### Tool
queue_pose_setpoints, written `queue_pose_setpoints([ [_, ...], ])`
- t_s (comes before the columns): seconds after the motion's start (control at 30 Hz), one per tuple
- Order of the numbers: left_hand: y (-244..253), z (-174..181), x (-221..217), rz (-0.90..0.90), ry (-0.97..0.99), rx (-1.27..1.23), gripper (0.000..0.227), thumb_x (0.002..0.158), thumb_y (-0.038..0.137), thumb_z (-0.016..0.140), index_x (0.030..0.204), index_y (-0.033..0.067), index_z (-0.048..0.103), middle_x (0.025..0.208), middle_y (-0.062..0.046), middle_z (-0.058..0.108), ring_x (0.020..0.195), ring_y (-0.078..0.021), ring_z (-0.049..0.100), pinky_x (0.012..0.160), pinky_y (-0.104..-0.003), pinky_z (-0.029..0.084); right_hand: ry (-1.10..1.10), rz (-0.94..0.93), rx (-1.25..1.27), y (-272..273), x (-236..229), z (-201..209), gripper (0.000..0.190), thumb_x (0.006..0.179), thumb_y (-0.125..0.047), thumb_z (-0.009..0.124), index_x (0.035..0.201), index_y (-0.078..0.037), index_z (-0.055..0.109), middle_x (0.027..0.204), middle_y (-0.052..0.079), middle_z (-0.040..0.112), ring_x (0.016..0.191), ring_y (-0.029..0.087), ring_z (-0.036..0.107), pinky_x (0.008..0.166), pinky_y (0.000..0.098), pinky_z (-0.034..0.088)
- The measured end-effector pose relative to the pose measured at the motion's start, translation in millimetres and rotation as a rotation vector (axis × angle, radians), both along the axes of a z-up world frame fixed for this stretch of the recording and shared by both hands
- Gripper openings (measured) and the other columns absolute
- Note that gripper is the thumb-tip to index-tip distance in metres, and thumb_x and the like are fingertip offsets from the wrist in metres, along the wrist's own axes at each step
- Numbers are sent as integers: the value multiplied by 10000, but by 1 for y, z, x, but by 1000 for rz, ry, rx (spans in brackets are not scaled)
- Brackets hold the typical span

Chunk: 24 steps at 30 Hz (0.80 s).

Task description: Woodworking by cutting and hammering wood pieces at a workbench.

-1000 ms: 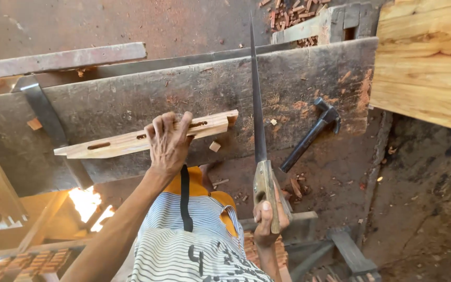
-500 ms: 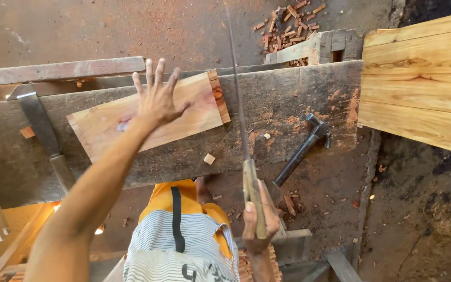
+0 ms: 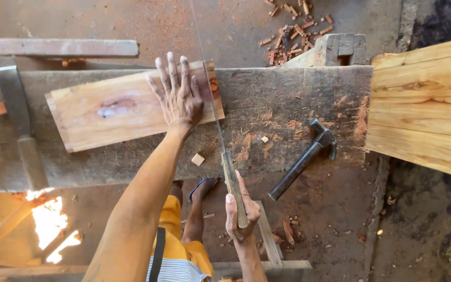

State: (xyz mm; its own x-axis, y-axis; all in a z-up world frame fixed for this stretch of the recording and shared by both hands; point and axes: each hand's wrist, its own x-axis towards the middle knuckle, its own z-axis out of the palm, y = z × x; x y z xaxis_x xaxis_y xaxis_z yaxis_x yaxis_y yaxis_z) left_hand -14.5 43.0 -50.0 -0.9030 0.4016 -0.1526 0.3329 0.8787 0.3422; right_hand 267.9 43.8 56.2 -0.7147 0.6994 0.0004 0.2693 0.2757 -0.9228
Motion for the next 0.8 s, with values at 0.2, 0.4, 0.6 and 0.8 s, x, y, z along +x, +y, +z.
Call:
queue_pose_setpoints([
  [0.2,-3,-15,-2,-9,30,-14,604,1109,409,321,1667,185,258,1732,-88,92,1588,-329,0,1237,-627,-74,-61,14,1,-15,51,-36,523,968,-202,510,1390,103,565,760,66,768,383,49,483,373,253,406],
  [0.4,-2,-8,-3,-22,50,10,595,1107,420,304,1652,184,263,1714,-128,178,1576,-335,6,1230,-627,-91,-230,-63,16,-56,140,-22,544,1006,-258,486,1418,89,558,795,52,781,443,36,585,411,223,491],
  [0.6,-5,-17,0,-56,144,60,553,1090,362,379,1603,156,370,1642,-204,324,1558,-391,88,1213,-655,-59,-56,44,107,-17,60,-7,524,1048,-286,501,1393,108,535,874,113,785,455,48,587,415,241,453],
  [0.8,-6,-18,4,-40,195,91,535,1083,358,437,1574,146,430,1599,-196,385,1559,-398,162,1225,-666,-18,128,42,13,31,-90,-74,566,1046,-262,503,1449,132,455,549,-29,576,408,27,540,331,210,440],
])
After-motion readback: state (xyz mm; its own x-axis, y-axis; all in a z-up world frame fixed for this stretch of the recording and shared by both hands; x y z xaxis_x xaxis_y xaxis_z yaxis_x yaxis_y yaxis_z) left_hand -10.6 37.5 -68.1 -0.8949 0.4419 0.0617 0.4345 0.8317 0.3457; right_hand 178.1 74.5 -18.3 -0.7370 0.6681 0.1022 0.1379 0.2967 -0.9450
